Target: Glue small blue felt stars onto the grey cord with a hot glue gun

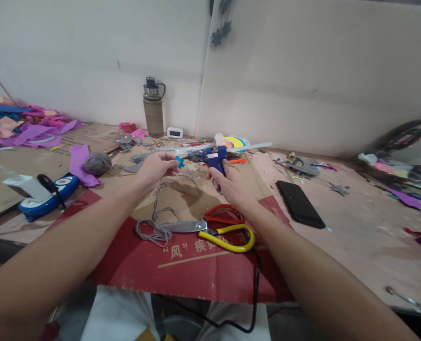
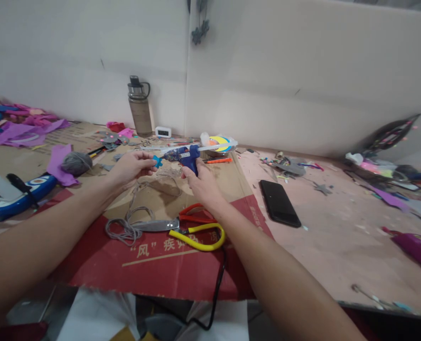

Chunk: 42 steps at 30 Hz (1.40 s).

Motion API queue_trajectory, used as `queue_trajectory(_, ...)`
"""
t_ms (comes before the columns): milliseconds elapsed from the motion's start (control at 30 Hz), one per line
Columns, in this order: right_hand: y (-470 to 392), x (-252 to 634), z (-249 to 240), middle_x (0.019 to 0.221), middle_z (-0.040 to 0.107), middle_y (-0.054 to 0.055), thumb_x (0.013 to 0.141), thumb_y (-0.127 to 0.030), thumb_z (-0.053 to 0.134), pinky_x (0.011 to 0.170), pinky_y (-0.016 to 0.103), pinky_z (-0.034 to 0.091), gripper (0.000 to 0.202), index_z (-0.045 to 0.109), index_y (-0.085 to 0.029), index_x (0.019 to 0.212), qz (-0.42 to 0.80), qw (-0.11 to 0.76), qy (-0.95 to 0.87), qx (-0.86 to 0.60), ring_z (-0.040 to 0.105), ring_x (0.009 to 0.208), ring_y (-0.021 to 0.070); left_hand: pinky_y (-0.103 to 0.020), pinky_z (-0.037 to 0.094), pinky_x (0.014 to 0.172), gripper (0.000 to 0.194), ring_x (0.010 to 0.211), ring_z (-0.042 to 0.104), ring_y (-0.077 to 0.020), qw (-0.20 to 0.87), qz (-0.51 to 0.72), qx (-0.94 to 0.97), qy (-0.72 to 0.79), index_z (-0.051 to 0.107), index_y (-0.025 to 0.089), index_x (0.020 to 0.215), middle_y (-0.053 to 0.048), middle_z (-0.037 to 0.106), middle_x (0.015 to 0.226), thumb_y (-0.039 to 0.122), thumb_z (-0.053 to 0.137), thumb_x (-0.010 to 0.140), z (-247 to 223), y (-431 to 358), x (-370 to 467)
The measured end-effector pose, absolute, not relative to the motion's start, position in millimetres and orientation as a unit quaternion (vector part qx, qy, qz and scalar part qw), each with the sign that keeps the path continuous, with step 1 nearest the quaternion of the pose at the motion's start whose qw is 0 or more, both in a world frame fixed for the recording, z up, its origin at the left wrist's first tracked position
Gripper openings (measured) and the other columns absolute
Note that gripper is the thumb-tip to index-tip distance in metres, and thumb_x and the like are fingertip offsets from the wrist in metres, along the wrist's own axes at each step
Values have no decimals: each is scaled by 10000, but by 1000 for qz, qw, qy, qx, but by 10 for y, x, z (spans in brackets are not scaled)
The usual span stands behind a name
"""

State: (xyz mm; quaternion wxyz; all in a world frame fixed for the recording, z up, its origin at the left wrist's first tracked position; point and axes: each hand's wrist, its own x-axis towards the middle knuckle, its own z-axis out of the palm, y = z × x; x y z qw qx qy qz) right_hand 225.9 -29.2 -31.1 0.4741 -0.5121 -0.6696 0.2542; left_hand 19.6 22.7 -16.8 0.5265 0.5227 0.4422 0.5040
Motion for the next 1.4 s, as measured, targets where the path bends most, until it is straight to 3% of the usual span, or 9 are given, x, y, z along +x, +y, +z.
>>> queue_trajectory(733, -309, 2266, -291, 584, 479, -41, 853, -452, 483, 458, 238, 335, 224, 500, -230, 831, 297, 473, -642, -525, 421, 478, 108, -174, 472, 499, 93, 510, 592, -82, 526, 503, 532, 433, 608, 122, 702, -13, 629, 587, 106, 696, 676, -206, 259, 167)
queue_trajectory(1133, -114, 2324, -303, 628, 569, 1, 847, -352, 483, 410, 271, 365, 135, 491, -218, 861, 389, 495, -563, -535, 444, 425, 119, -164, 429, 434, 168, 479, 589, -89, 564, 491, 501, 436, 596, 135, 718, -5, 621, 574, 113, 733, 622, -170, 258, 183)
queue_trajectory(1233, 5, 2440, -323, 590, 566, 36, 840, -337, 516, 510, 322, 427, 138, 513, -203, 808, 326, 416, -569, -630, 546, 511, 183, -149, 303, 350, 156, 385, 495, -56, 553, 492, 505, 444, 588, 143, 686, 25, 569, 510, 115, 722, 611, -133, 254, 178)
queue_trajectory(1400, -37, 2564, -304, 877, 617, 183, 778, -360, 632, 774, 418, 435, 232, 603, -133, 812, 22, 312, -615, -724, 592, 880, 295, -147, 217, 332, 167, 355, 397, -33, 536, 515, 499, 446, 546, 144, 619, 51, 485, 443, 106, 704, 581, -32, 226, 163)
